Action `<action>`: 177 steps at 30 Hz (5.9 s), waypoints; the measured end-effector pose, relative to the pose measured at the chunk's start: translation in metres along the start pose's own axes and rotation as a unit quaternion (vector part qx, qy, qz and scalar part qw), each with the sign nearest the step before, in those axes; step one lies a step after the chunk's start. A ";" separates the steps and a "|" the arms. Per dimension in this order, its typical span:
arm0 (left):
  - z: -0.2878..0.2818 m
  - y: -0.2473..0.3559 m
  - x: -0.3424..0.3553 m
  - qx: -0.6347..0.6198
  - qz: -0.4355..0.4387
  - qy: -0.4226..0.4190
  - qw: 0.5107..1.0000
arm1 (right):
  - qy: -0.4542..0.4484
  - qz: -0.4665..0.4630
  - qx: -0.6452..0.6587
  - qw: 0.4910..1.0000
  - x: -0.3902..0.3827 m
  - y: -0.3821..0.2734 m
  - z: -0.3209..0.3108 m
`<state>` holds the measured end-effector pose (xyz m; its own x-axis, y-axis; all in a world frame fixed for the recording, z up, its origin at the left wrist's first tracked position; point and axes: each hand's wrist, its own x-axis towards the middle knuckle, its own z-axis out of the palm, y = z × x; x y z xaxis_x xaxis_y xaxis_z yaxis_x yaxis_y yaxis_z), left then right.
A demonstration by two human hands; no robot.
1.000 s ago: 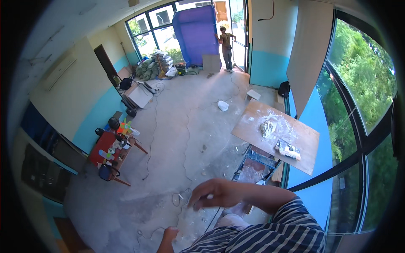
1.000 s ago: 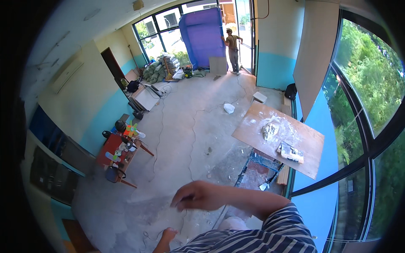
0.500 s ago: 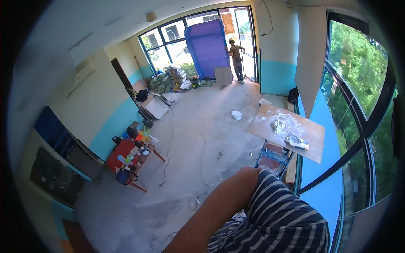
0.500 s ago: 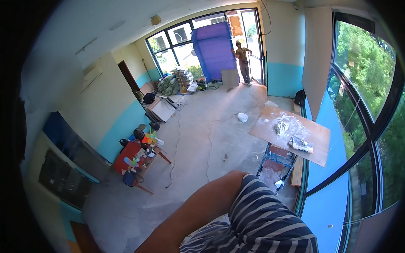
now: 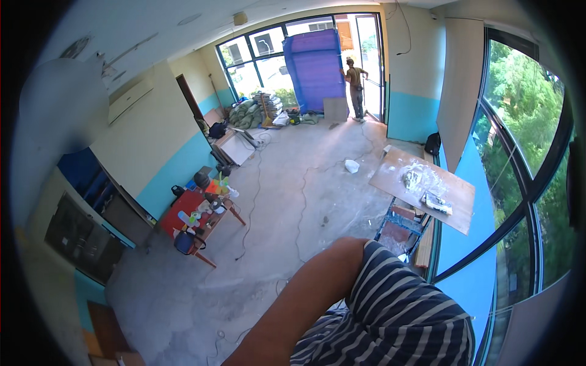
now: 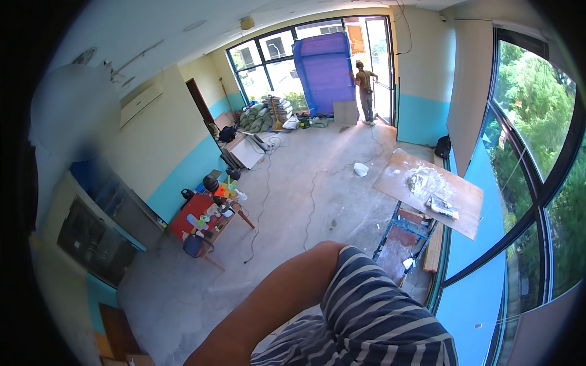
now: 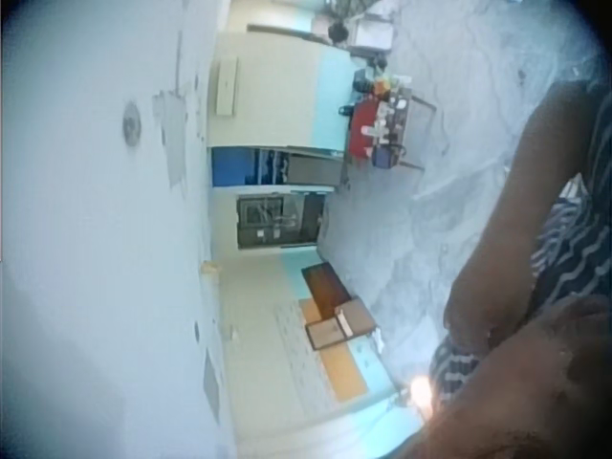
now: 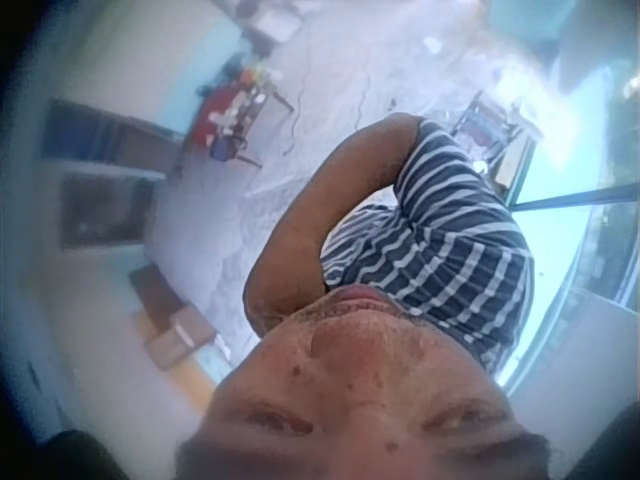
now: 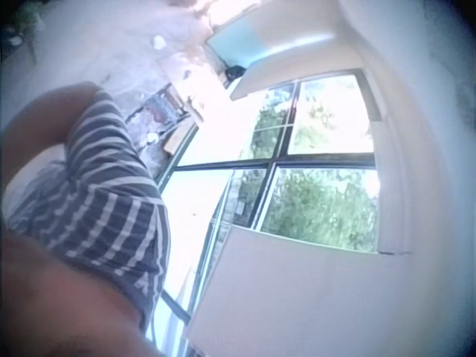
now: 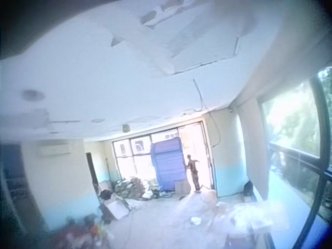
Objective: The person applies plaster to the ceiling using putty knives, then sets the tools onto a wooden board. Afterward, the person unrolls and applies tape to the ceiling using a utility knife and a roll of tape.
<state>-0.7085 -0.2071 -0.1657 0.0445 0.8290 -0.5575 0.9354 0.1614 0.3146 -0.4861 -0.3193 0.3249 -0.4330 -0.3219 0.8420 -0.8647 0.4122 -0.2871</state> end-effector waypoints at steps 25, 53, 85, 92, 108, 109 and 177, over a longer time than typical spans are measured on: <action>0.006 -0.024 -0.014 0.005 -0.024 -0.014 1.000 | -0.036 -0.031 -0.153 0.987 0.015 -0.035 -0.013; 0.104 -0.100 -0.088 -0.109 -0.012 0.127 0.986 | -0.095 0.346 -0.267 0.894 -0.125 -0.027 -0.057; 0.093 -0.217 -0.231 -0.208 -0.282 0.066 0.934 | -0.029 0.226 -0.093 0.969 -0.007 0.131 0.067; 0.122 -0.230 -0.261 -0.171 -0.312 0.073 0.932 | -0.062 0.192 0.070 0.977 -0.015 0.124 0.064; 0.165 -0.129 -0.331 -0.288 -0.381 0.183 0.859 | 0.152 0.721 -0.022 0.676 -0.288 0.167 0.018; 0.180 -0.128 -0.341 -0.295 -0.397 0.187 0.849 | 0.086 0.741 -0.083 0.661 -0.331 0.168 0.020; 0.409 -0.501 -0.542 -0.126 -0.613 0.427 0.652 | -0.263 0.795 -0.238 0.493 -0.349 0.329 0.261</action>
<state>-1.0577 -0.9559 -0.3357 -0.9956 -0.0280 0.0889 -0.0086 0.9774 0.2111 -0.6857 -0.2941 -0.1820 -0.5810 0.6045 -0.5450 0.7764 0.6126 -0.1481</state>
